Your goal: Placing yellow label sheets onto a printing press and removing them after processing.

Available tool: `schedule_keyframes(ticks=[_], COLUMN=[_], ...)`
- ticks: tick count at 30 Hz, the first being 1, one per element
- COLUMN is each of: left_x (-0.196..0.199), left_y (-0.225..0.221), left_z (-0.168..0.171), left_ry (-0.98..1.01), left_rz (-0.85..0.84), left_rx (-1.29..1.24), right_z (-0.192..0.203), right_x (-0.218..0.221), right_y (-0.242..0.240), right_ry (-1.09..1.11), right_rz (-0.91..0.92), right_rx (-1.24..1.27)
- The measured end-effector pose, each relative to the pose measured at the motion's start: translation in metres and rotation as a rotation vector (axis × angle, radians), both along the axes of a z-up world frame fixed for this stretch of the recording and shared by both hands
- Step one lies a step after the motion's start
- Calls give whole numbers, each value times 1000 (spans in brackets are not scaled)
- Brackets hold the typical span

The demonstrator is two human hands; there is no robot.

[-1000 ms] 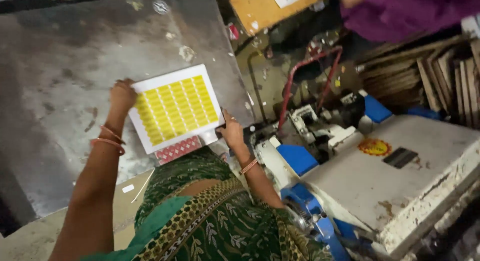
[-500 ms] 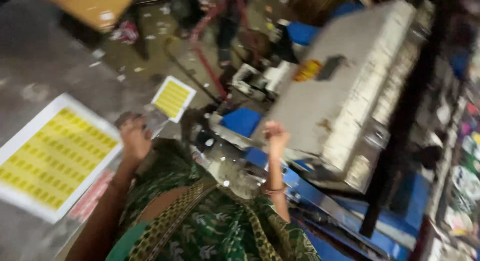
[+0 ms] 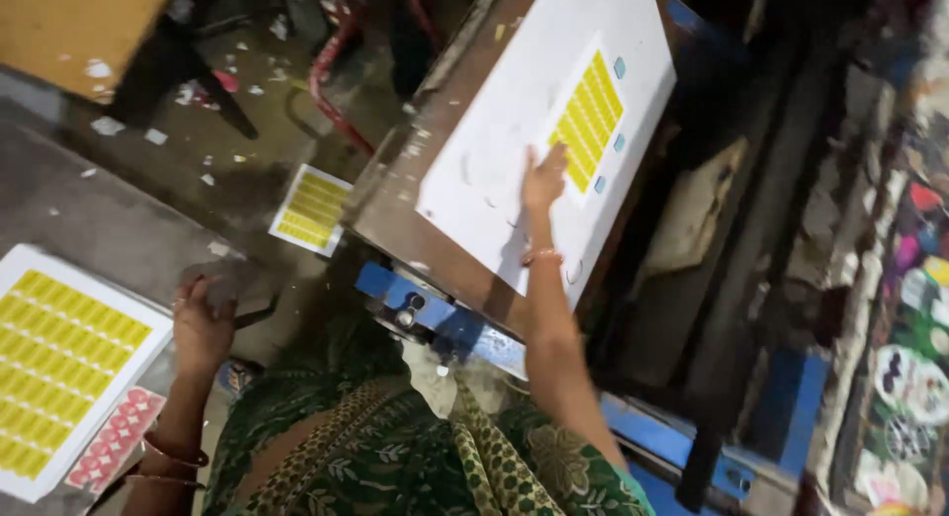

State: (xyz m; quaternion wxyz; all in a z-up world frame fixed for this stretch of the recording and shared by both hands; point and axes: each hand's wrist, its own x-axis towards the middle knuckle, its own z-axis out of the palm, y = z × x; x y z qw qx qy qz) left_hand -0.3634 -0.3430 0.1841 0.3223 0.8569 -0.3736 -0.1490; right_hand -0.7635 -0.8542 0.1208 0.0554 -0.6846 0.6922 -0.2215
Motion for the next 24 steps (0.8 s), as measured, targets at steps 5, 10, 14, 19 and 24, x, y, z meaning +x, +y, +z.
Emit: schedule_keyframes(ticks=[5,10,14,19,24], left_x=[-3,-26,-19,97,213], left_y=[9,-15,-1,99,257], left_z=[-40,10,37,-98,-76], left_ry=[127,183,287,341,96], left_rz=[71,-43,-110,622,761], left_rx=[-58,-8,-480,-323,-345], right_z=[105,36,58,123,95], right_x=[143,206,293,369,415], right_y=[203,285,365,481,523], right_ry=[-30,-67,-396,-450,-188], right_rz=[792,1145,1164,1656,1681], right_rx=[-7,-153,295,296,343])
